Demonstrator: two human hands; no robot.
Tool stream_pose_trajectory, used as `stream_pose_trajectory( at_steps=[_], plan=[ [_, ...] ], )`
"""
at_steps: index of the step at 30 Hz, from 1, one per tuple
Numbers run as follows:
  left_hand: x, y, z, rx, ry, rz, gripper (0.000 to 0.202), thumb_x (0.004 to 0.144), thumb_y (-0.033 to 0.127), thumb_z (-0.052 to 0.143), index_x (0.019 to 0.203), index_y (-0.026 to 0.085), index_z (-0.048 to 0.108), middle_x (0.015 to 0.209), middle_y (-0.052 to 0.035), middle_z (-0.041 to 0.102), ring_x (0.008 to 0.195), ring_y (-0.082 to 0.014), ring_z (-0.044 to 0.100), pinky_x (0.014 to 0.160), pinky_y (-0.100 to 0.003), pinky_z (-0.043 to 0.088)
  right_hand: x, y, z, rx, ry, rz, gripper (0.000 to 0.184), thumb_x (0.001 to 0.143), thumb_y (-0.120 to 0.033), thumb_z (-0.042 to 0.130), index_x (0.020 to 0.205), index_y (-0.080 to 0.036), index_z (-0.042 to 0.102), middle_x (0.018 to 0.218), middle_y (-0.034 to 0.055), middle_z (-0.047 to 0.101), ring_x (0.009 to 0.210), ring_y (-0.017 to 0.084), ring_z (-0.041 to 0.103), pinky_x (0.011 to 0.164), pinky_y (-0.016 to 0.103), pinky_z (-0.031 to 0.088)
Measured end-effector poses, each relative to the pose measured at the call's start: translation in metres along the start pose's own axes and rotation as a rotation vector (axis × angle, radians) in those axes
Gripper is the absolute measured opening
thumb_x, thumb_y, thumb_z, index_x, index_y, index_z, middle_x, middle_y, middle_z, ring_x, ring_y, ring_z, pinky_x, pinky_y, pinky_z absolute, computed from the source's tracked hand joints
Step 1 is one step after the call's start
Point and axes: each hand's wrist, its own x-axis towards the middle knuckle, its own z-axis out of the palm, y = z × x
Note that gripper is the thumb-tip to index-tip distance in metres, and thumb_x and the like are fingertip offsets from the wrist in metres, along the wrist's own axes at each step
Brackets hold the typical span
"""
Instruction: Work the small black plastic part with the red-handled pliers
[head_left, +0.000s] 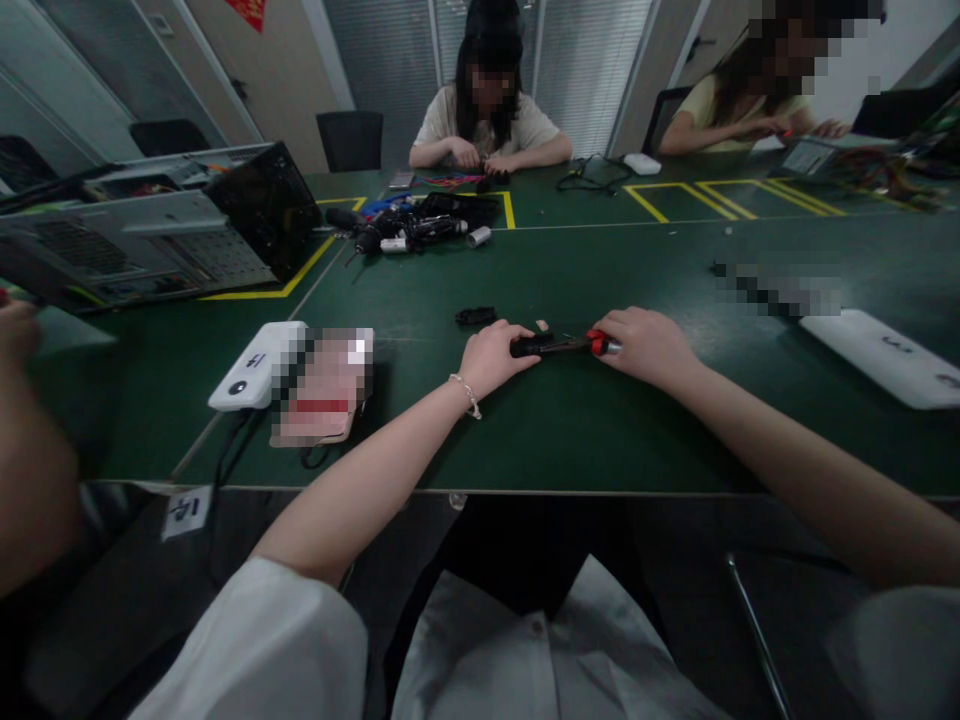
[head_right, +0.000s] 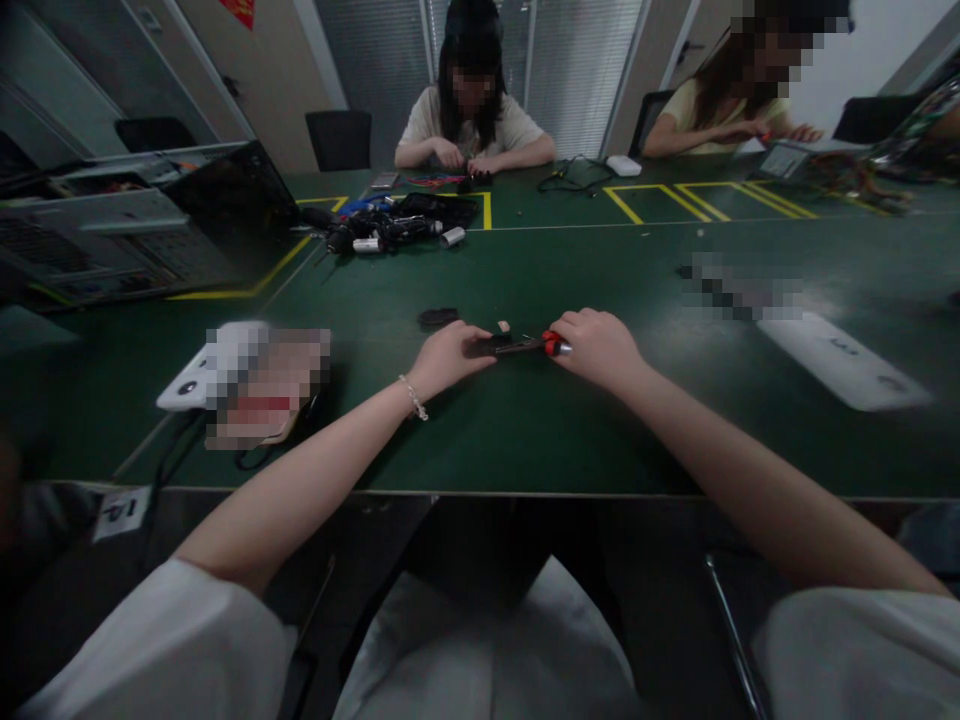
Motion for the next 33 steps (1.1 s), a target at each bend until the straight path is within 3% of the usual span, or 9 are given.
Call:
stream_pose_trajectory(
  at_steps=[33],
  plan=[
    [0.0008,-0.0019,0.0019,0.002,0.01,0.006,0.035,0.078,0.04,0.066,0.108,0.022,0.064,0.098,-0.004,0.061,0.088,-0.0197,0.059,0.075,-0.032,0.047,-0.0011,-0.0003,0.0026,-0.007,0.007,0.018,0.028,0.08,-0.032,0.05,0.094,-0.014,0.066,0.094,0.0106,0.066,0.076,0.021,0.056,0.064,0.032,0.043]
  ],
)
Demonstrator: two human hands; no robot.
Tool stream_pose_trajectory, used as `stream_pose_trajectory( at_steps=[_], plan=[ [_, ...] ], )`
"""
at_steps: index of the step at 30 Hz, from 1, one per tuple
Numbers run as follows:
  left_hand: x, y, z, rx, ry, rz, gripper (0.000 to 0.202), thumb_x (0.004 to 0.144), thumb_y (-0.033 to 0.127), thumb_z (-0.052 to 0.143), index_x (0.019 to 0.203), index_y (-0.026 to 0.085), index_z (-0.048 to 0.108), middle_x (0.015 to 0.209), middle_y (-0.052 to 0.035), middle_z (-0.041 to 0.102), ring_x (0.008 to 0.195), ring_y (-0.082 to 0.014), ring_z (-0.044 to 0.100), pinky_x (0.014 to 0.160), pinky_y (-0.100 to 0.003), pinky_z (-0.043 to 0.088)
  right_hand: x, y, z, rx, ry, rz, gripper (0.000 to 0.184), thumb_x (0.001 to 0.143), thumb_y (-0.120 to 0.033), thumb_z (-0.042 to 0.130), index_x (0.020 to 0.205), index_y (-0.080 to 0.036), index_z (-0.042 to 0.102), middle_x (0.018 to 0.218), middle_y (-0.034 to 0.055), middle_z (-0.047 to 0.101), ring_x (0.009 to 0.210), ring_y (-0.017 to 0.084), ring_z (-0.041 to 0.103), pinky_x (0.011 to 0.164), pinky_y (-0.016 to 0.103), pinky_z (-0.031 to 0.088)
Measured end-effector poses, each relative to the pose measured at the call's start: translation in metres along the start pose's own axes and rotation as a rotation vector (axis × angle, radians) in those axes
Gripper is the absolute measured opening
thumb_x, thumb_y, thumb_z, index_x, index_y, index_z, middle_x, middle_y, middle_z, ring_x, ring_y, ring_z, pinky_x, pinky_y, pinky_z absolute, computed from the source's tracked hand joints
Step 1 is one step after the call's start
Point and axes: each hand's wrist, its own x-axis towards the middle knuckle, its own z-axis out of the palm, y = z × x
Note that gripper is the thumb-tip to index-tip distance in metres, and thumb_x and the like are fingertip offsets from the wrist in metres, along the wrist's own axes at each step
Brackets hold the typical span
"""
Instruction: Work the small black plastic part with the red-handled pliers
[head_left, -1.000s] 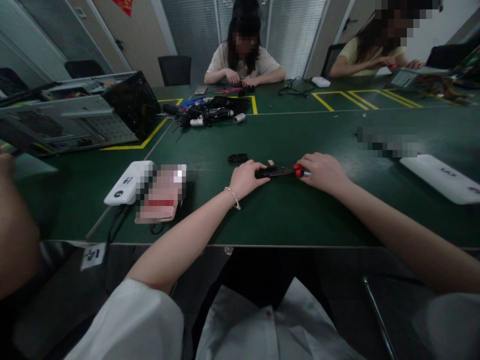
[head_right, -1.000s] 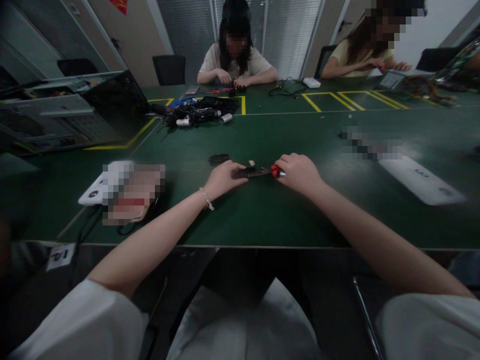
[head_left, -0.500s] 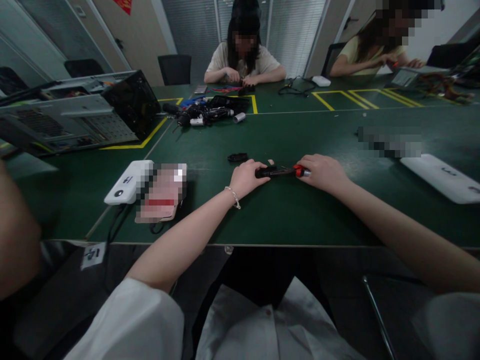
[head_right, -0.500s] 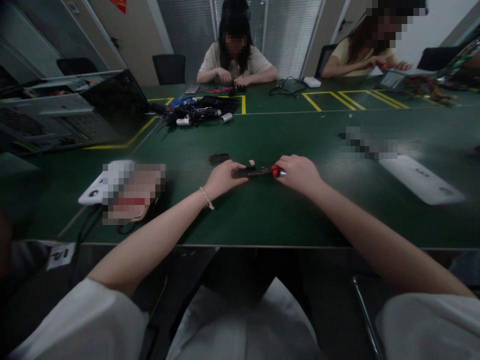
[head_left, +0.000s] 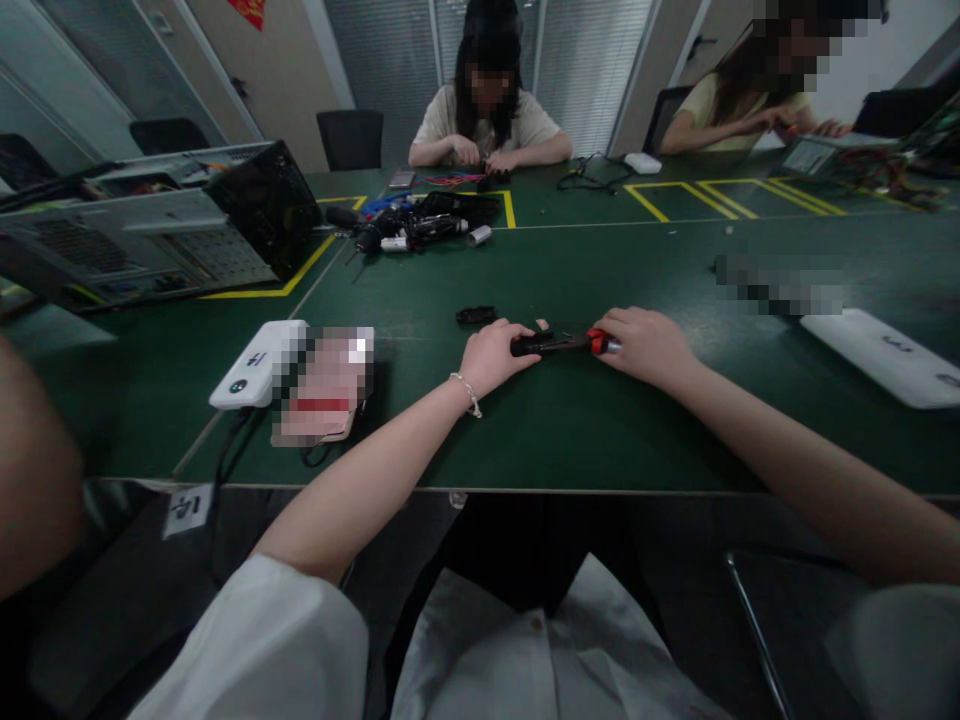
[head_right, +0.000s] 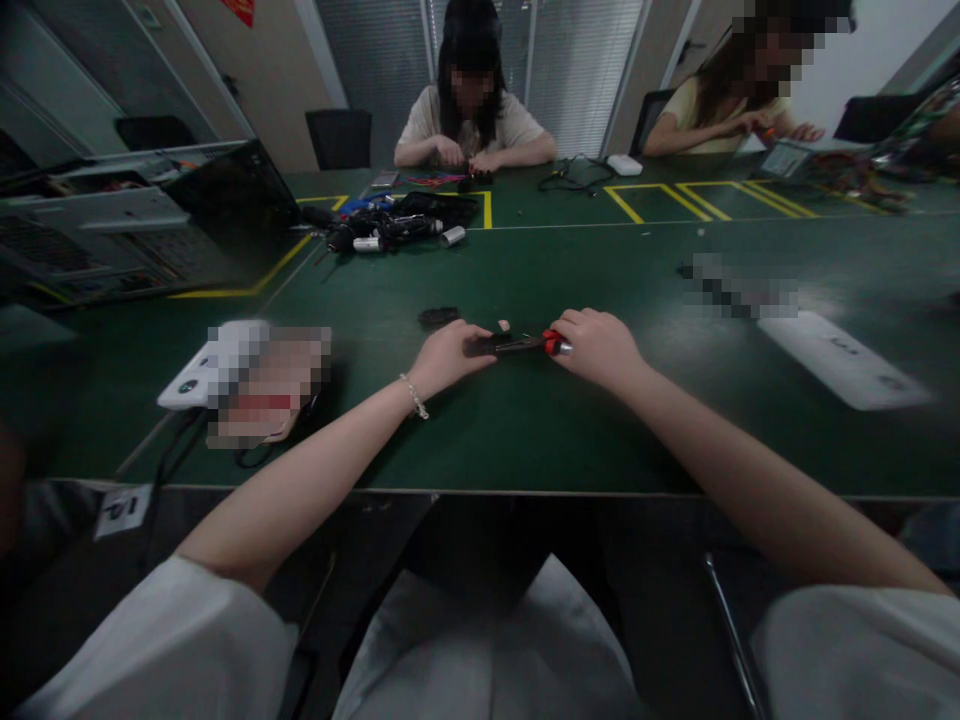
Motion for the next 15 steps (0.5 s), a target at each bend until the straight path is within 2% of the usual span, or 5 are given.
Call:
stream_pose_trajectory(
  at_steps=[15],
  plan=[
    [-0.0006,0.0009,-0.0009,-0.016,-0.006,0.005,0.035,0.078,0.039,0.065,0.108,0.021,0.064,0.098,-0.0043,0.061,0.086,-0.0188,0.058,0.073,-0.031,0.046,0.0,0.001,-0.0015,-0.002,0.009,-0.022,0.027,0.08,-0.031,0.05,0.096,-0.015,0.065,0.093,0.0107,0.066,0.076,0.021,0.056,0.062,0.032,0.042]
  ],
)
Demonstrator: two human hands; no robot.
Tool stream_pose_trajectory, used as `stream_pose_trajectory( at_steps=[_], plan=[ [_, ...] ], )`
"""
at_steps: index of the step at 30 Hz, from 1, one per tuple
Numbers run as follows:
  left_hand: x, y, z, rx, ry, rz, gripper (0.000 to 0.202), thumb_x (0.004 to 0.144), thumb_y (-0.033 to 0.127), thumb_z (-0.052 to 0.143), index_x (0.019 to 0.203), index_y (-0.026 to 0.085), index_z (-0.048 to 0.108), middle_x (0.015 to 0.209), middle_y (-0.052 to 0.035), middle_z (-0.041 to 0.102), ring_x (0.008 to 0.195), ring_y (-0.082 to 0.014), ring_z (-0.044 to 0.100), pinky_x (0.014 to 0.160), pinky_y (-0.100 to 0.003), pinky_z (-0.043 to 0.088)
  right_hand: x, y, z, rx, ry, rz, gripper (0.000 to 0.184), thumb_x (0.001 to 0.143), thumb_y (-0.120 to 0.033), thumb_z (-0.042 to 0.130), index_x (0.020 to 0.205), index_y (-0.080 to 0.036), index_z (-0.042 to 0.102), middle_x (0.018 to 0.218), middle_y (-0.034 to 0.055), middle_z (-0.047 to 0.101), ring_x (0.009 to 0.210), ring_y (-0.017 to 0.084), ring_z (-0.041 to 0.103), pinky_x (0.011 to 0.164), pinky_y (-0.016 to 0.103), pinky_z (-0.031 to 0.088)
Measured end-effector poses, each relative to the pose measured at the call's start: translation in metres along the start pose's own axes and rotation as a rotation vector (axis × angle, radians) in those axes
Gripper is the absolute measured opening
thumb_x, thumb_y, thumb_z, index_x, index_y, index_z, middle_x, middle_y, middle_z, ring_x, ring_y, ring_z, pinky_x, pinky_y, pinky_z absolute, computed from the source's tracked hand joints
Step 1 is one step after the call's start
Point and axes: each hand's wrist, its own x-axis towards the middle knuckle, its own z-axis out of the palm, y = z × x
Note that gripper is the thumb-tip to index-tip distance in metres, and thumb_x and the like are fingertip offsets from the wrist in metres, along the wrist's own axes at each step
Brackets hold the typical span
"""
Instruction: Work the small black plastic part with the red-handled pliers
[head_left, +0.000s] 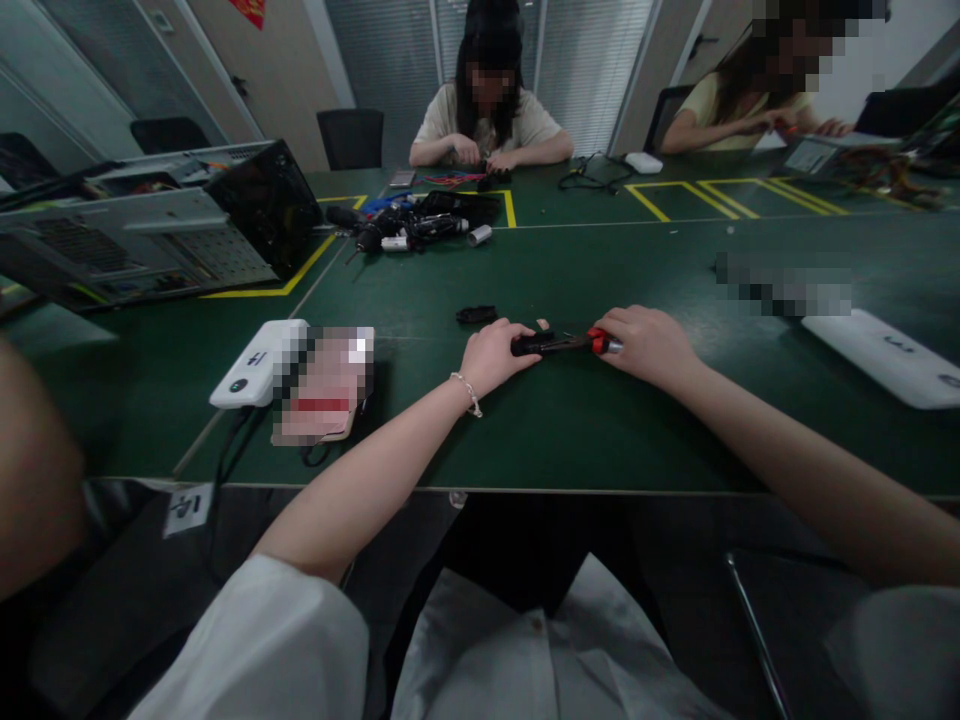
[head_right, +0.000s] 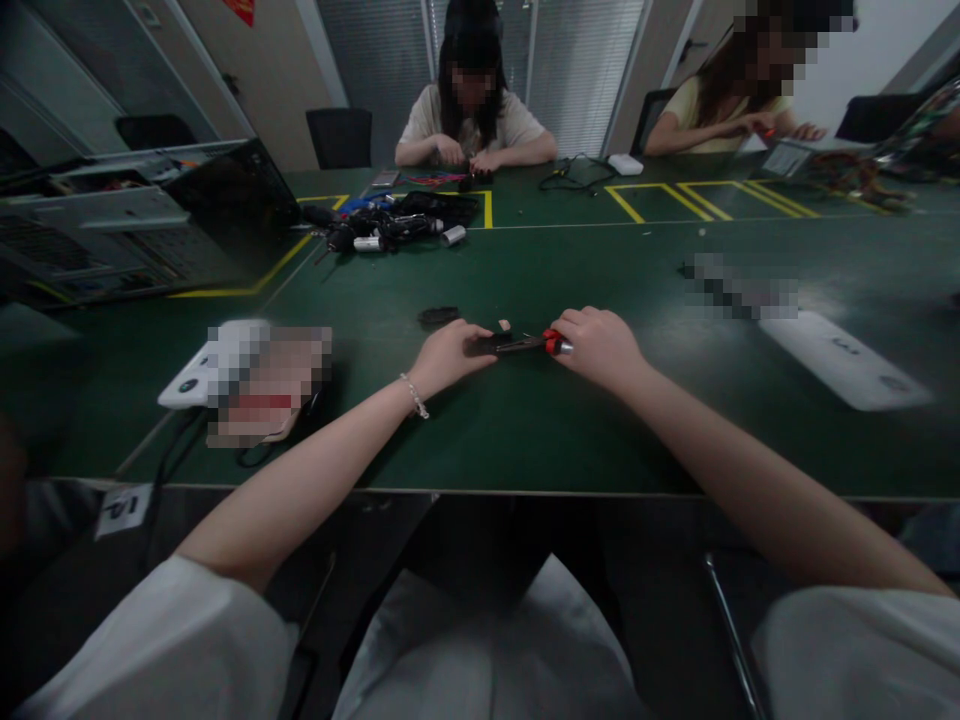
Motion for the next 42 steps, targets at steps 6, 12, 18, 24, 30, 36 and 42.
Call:
stream_pose_trajectory(
  at_steps=[6,12,18,24,30,36,42],
  plan=[
    [-0.0002,-0.0006,-0.0008,0.001,-0.006,-0.005,0.036,0.078,0.039,0.066,0.109,0.021,0.064,0.097,-0.0039,0.061,0.086,-0.0187,0.058,0.072,-0.031,0.046,-0.0001,-0.0025,-0.0018,0.007,-0.009,0.013,0.026,0.08,-0.031,0.051,0.094,-0.014,0.066,0.093,0.0106,0.066,0.076,0.021,0.056,0.063,0.032,0.042],
    [0.001,-0.001,0.0012,0.024,0.002,-0.004,0.035,0.078,0.041,0.065,0.108,0.022,0.064,0.097,-0.0037,0.061,0.086,-0.0192,0.058,0.072,-0.031,0.046,-0.0004,-0.002,0.0006,-0.007,-0.015,0.025,0.024,0.08,-0.031,0.051,0.091,-0.015,0.066,0.09,0.0095,0.066,0.073,0.021,0.056,0.062,0.032,0.042],
    [0.0007,-0.0018,0.0017,0.017,0.0,0.002,0.035,0.079,0.041,0.065,0.108,0.022,0.064,0.098,-0.0038,0.06,0.086,-0.0192,0.058,0.072,-0.031,0.046,0.0,-0.0015,-0.0009,-0.019,-0.025,0.012,0.026,0.081,-0.032,0.049,0.092,-0.017,0.066,0.09,0.0098,0.066,0.072,0.02,0.055,0.06,0.031,0.04],
    [0.0,0.0006,-0.001,0.006,-0.012,-0.003,0.035,0.079,0.04,0.064,0.109,0.021,0.063,0.099,-0.0041,0.06,0.087,-0.0188,0.058,0.073,-0.031,0.047,0.0002,-0.0042,-0.0052,-0.09,-0.003,0.018,0.026,0.081,-0.031,0.049,0.093,-0.016,0.066,0.089,0.0113,0.066,0.075,0.022,0.055,0.06,0.032,0.037],
    [0.0003,0.0008,-0.001,0.005,-0.012,-0.004,0.035,0.079,0.04,0.064,0.108,0.021,0.064,0.099,-0.0043,0.061,0.087,-0.0197,0.059,0.074,-0.032,0.047,-0.0007,-0.0057,-0.0064,-0.064,-0.007,0.023,0.026,0.081,-0.031,0.048,0.093,-0.016,0.066,0.089,0.0113,0.067,0.075,0.023,0.055,0.06,0.033,0.038],
    [-0.0004,0.0,-0.0006,0.009,-0.016,-0.002,0.036,0.079,0.041,0.064,0.109,0.021,0.063,0.099,-0.0045,0.06,0.087,-0.0201,0.058,0.073,-0.033,0.047,-0.0003,-0.005,-0.0038,-0.013,-0.028,0.061,0.026,0.08,-0.034,0.05,0.091,-0.017,0.067,0.089,0.0104,0.067,0.074,0.022,0.056,0.059,0.032,0.039],
    [-0.0002,0.0007,-0.0004,0.016,-0.007,-0.003,0.035,0.079,0.041,0.064,0.108,0.021,0.064,0.096,-0.0038,0.06,0.085,-0.0193,0.058,0.071,-0.032,0.046,-0.0003,-0.0043,-0.0046,-0.076,-0.01,0.022,0.025,0.08,-0.03,0.049,0.091,-0.015,0.066,0.09,0.0112,0.067,0.074,0.022,0.055,0.059,0.032,0.037]
  ],
)
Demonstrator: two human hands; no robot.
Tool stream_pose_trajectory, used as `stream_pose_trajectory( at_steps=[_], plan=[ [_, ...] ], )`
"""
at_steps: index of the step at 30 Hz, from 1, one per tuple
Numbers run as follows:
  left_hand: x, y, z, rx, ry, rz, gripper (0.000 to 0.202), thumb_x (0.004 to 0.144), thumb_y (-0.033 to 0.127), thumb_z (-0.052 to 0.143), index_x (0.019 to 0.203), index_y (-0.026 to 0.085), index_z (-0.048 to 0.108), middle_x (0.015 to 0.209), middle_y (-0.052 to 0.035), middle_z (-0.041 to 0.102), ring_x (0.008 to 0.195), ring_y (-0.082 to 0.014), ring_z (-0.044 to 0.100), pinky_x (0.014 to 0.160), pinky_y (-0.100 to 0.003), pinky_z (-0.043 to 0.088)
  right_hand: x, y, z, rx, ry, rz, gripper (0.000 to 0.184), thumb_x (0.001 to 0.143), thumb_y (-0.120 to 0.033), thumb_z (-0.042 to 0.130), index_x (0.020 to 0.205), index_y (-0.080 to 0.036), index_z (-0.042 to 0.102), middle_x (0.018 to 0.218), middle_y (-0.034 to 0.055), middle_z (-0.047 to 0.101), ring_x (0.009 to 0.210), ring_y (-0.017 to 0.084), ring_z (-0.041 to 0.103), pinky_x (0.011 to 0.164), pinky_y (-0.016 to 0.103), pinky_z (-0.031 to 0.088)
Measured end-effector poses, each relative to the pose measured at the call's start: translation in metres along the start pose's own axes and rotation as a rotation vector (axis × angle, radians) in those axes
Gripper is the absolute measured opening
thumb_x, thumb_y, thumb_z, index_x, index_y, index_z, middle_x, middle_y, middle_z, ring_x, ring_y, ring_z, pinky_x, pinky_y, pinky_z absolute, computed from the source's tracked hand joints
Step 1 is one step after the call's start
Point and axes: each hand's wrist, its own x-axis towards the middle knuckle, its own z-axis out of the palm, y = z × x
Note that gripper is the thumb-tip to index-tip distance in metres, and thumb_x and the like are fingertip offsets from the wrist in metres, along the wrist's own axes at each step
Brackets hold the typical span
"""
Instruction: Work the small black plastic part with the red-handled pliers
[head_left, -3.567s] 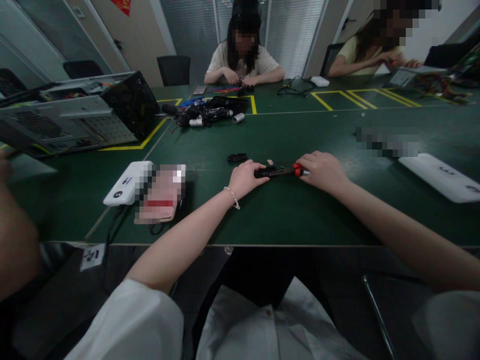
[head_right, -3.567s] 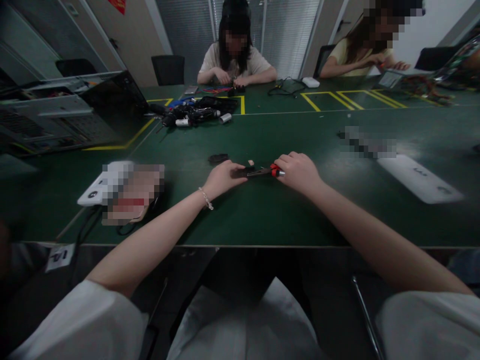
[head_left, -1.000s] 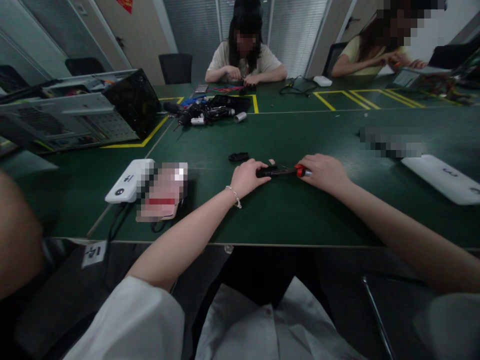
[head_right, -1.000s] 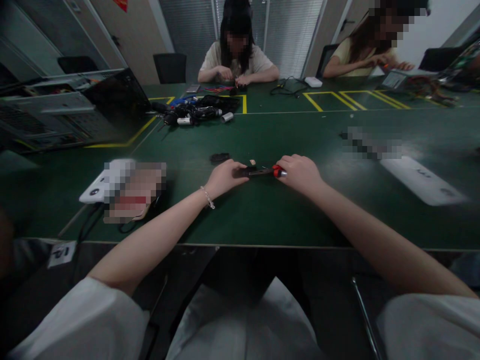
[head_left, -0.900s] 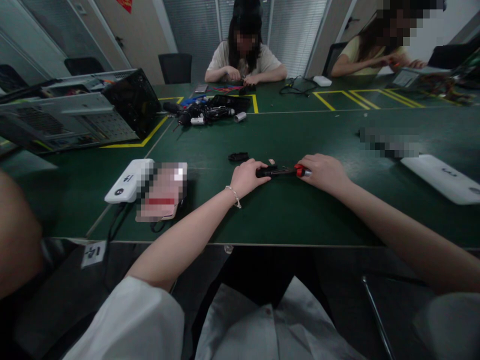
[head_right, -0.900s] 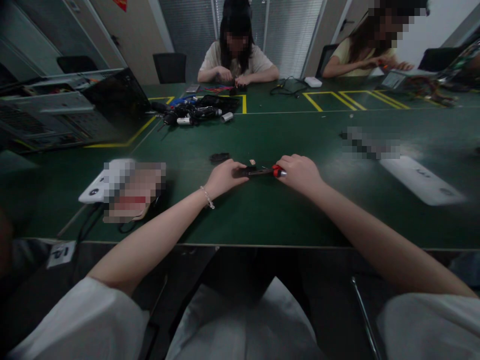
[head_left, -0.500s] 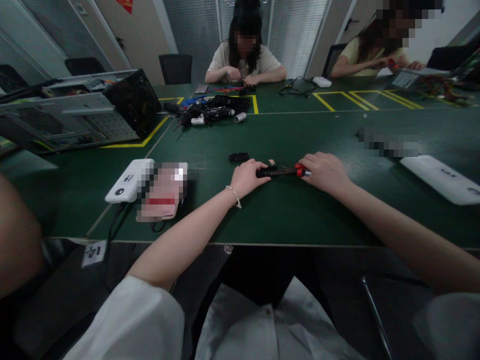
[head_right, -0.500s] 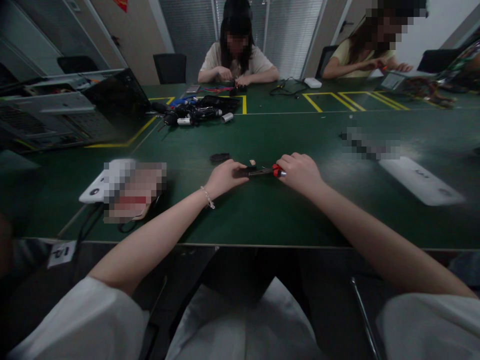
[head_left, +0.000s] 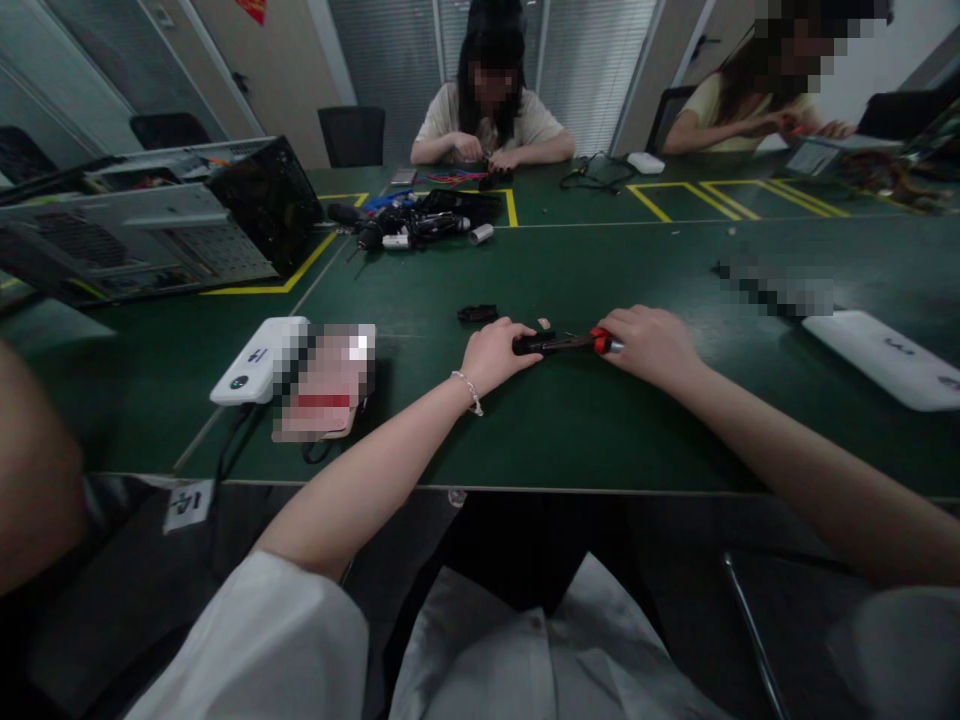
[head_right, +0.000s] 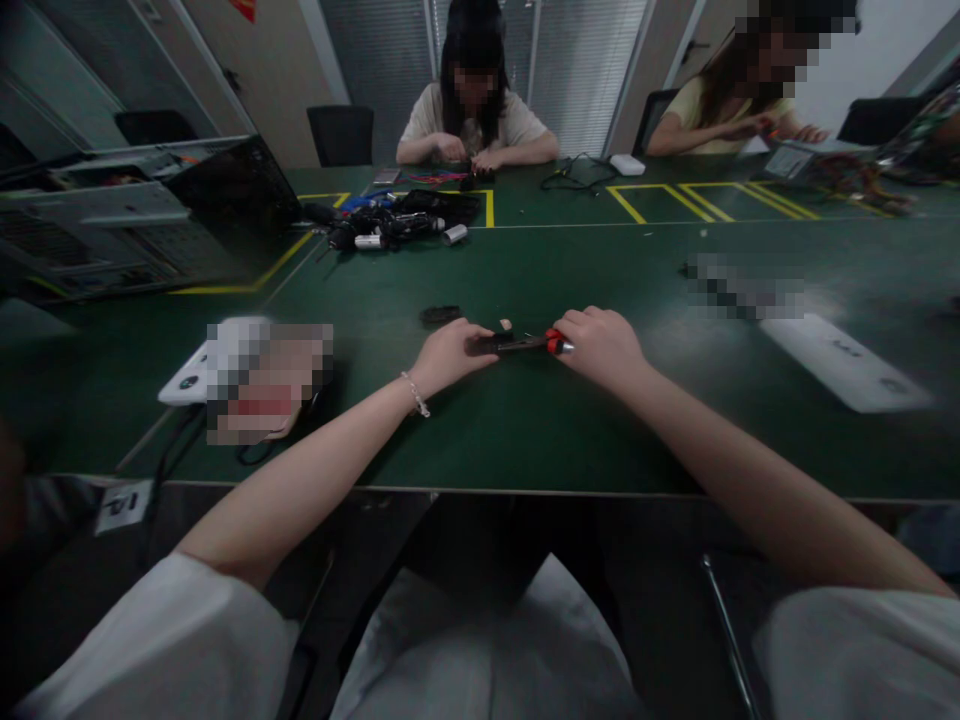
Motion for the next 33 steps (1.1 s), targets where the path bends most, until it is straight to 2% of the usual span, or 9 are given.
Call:
stream_pose_trajectory(
  at_steps=[5,11,22,33],
  plan=[
    [-0.0002,-0.0004,-0.0004,-0.008,-0.004,-0.003,0.036,0.078,0.042,0.064,0.108,0.021,0.064,0.096,-0.0038,0.061,0.084,-0.0187,0.058,0.072,-0.031,0.046,-0.0011,-0.0006,-0.0028,-0.024,0.046,-0.02,0.025,0.081,-0.028,0.048,0.092,-0.016,0.066,0.09,0.0119,0.066,0.076,0.023,0.055,0.06,0.033,0.036],
    [0.0003,-0.0007,-0.0001,-0.011,-0.001,-0.001,0.036,0.078,0.041,0.065,0.108,0.021,0.064,0.097,-0.004,0.061,0.085,-0.019,0.058,0.072,-0.032,0.046,-0.0005,0.0002,0.0005,0.013,0.011,0.0,0.025,0.081,-0.031,0.049,0.091,-0.016,0.066,0.089,0.0109,0.066,0.074,0.022,0.055,0.059,0.032,0.038],
    [0.0002,-0.0007,-0.0001,-0.012,-0.001,0.005,0.036,0.078,0.041,0.064,0.108,0.021,0.064,0.096,-0.004,0.061,0.085,-0.0189,0.058,0.072,-0.032,0.046,-0.0007,-0.001,-0.0049,-0.036,0.027,-0.02,0.026,0.082,-0.029,0.046,0.093,-0.015,0.066,0.091,0.0122,0.066,0.077,0.024,0.055,0.061,0.034,0.037],
    [-0.0001,0.0006,-0.0009,-0.009,-0.001,-0.005,0.035,0.078,0.041,0.065,0.108,0.021,0.064,0.097,-0.0039,0.061,0.086,-0.0192,0.059,0.074,-0.032,0.047,-0.001,-0.0013,-0.0016,0.012,0.051,-0.006,0.026,0.081,-0.03,0.049,0.095,-0.017,0.066,0.093,0.0115,0.066,0.079,0.024,0.055,0.064,0.034,0.037]
  ],
)
